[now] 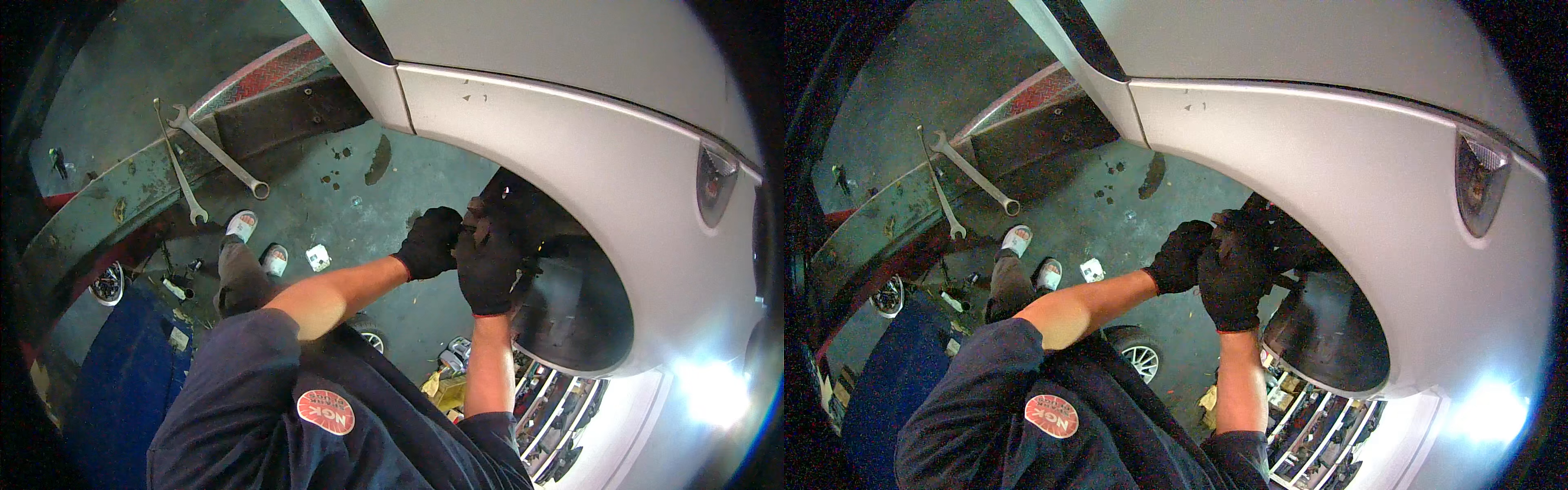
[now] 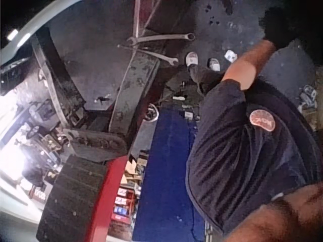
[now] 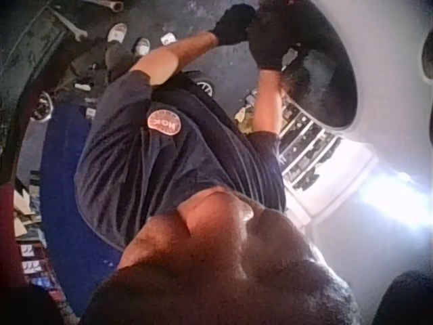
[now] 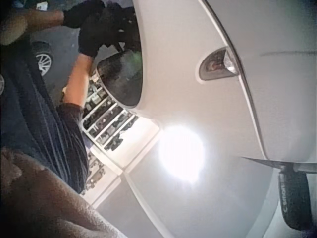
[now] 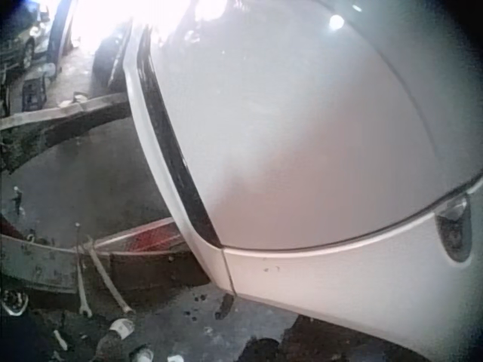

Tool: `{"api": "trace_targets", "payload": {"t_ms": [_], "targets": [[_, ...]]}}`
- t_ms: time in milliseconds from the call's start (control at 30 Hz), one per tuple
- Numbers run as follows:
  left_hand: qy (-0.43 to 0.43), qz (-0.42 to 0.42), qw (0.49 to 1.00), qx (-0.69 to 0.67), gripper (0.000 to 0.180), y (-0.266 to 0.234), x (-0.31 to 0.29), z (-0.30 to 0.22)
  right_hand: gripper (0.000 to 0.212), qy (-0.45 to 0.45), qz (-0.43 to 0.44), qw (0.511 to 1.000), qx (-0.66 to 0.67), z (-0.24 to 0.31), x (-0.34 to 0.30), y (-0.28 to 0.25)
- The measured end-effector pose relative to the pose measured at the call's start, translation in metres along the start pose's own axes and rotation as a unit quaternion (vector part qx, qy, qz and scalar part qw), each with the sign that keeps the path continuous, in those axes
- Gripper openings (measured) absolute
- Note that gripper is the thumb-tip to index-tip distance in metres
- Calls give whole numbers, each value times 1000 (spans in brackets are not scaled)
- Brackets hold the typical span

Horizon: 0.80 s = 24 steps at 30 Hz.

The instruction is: The person installs a brake caliper onto a car's wheel hub using a wrench. They position the caliper, insert bolts, and tighten them to secure the assembly.

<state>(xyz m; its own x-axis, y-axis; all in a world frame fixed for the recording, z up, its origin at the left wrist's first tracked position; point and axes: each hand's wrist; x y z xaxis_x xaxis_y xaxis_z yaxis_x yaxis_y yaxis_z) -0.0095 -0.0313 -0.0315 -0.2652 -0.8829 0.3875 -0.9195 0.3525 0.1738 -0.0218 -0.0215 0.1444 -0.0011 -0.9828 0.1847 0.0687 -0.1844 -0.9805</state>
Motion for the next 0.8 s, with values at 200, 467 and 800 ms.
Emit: {"api": "trace_targets", "payload": {"t_ms": [200,467,800], "targets": [[-21,43,999,-10,36,-3,-1,1,40,-58,-9,989,-139,-8,-3,17],[17,8,1000,-8,37,-7,-1,-5,42,29,89,995,37,-17,-4,3],[-15,47,998,28,47,2,0,5,41,-306,223,920,-102,-85,54,-12]]}}
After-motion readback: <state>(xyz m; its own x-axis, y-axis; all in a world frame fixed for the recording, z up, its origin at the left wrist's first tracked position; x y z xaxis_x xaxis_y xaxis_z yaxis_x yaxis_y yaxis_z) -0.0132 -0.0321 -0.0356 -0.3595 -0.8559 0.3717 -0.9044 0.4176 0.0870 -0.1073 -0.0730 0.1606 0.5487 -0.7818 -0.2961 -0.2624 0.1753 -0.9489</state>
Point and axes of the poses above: each hand's wrist, its own x-axis towards the middle knuckle, its own y-axis out of the palm, z = x × y, and after that the axes turned 11 degrees about -x, right-handed
